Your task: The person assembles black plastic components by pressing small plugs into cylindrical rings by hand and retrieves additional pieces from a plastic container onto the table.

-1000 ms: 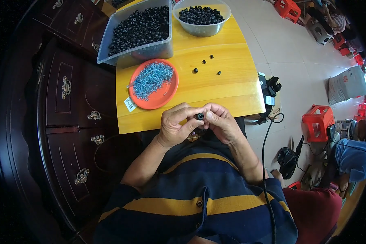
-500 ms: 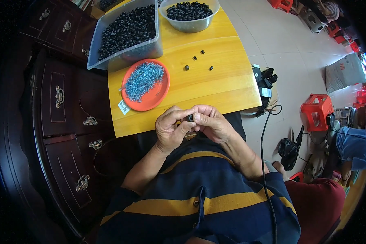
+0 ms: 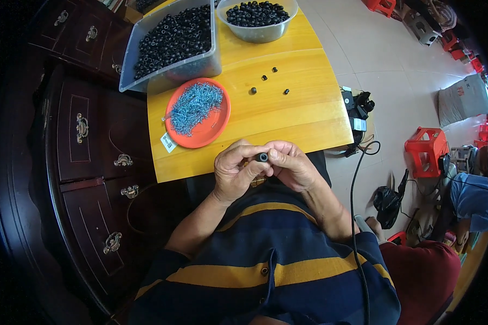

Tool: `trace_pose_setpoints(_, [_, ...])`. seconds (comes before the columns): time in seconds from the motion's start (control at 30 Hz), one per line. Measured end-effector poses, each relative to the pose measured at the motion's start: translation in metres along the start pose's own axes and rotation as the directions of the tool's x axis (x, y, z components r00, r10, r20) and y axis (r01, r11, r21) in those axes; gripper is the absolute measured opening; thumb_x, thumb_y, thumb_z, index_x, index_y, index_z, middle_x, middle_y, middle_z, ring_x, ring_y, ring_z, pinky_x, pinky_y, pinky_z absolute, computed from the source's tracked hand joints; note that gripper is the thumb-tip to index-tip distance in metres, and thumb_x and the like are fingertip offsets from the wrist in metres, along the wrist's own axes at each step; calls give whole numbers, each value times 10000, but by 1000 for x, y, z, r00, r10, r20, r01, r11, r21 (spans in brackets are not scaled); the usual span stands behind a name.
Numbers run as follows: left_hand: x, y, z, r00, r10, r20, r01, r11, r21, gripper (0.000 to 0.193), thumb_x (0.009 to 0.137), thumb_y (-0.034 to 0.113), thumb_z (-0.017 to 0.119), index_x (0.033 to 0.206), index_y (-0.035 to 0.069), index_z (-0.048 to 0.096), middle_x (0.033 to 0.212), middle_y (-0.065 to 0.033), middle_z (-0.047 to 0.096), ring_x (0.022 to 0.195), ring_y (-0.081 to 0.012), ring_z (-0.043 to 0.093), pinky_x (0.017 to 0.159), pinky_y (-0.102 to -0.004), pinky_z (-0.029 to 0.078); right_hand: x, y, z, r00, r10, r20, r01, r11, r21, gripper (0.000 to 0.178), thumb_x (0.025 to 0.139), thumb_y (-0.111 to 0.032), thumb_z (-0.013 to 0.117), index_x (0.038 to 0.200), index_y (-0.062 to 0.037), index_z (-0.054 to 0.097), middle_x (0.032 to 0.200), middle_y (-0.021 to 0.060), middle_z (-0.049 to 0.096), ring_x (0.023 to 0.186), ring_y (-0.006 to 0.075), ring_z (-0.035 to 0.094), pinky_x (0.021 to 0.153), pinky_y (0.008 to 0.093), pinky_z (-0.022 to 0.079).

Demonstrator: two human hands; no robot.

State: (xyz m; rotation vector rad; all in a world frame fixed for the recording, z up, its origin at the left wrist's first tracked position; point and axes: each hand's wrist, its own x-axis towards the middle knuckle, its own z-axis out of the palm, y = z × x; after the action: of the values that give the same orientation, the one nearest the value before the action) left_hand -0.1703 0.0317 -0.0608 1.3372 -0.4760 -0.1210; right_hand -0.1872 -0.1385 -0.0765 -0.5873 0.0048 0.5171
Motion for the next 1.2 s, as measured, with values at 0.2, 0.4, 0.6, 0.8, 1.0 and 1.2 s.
trace_pose_setpoints(0.2, [5,4,-2,998,15,55,-16,1000,15,191,908,45,704,1091,-4,683,810,-34,579,701,-104,668,594,-212,513,0,-1,-6,997,-34,62,35,999,-6,244,976,-270,653,1020,-31,679,867,17,675,743,87,620,732,259,518])
trace_pose_setpoints(0.4, [6,3,-3,998,23,52,-25,999,38,185,899,40,711,1079,0,693,805,-34,584,698,-107,669,600,-216,510,2,-1,-7,998,-22,64,23,1000,-16,254,973,-280,654,1030,-34,682,864,19,679,746,90,626,735,267,521])
trace_pose_setpoints(0.6, [0,-3,-11,999,25,44,-29,996,88,209,874,28,732,1079,0,700,779,-28,582,686,-104,657,601,-221,494,3,2,-8,999,3,54,-2,1000,-22,297,969,-323,652,1039,-36,685,870,20,684,744,97,629,746,282,525])
trace_pose_setpoints(0.8, [-4,-5,-20,999,32,28,-36,988,150,224,847,38,759,1068,27,724,730,0,553,647,-81,561,595,-230,445,6,5,-4,999,36,3,-36,997,-68,209,951,-233,687,1024,-38,690,860,16,686,740,79,623,713,252,518])
trace_pose_setpoints(1.0, [-3,1,-22,998,57,34,-63,973,220,203,837,57,779,1027,10,727,736,8,547,665,-83,509,602,-227,413,8,9,-6,999,36,-11,-37,996,-75,161,933,-196,710,990,-46,693,860,14,684,714,66,606,698,236,518])
trace_pose_setpoints(1.2, [-8,-7,-30,1000,23,-4,-22,978,205,211,823,64,789,1021,15,732,716,11,541,659,-83,501,606,-236,406,13,11,-3,999,51,-11,-52,995,-86,170,937,-206,705,989,-45,695,870,16,688,725,67,603,706,233,511])
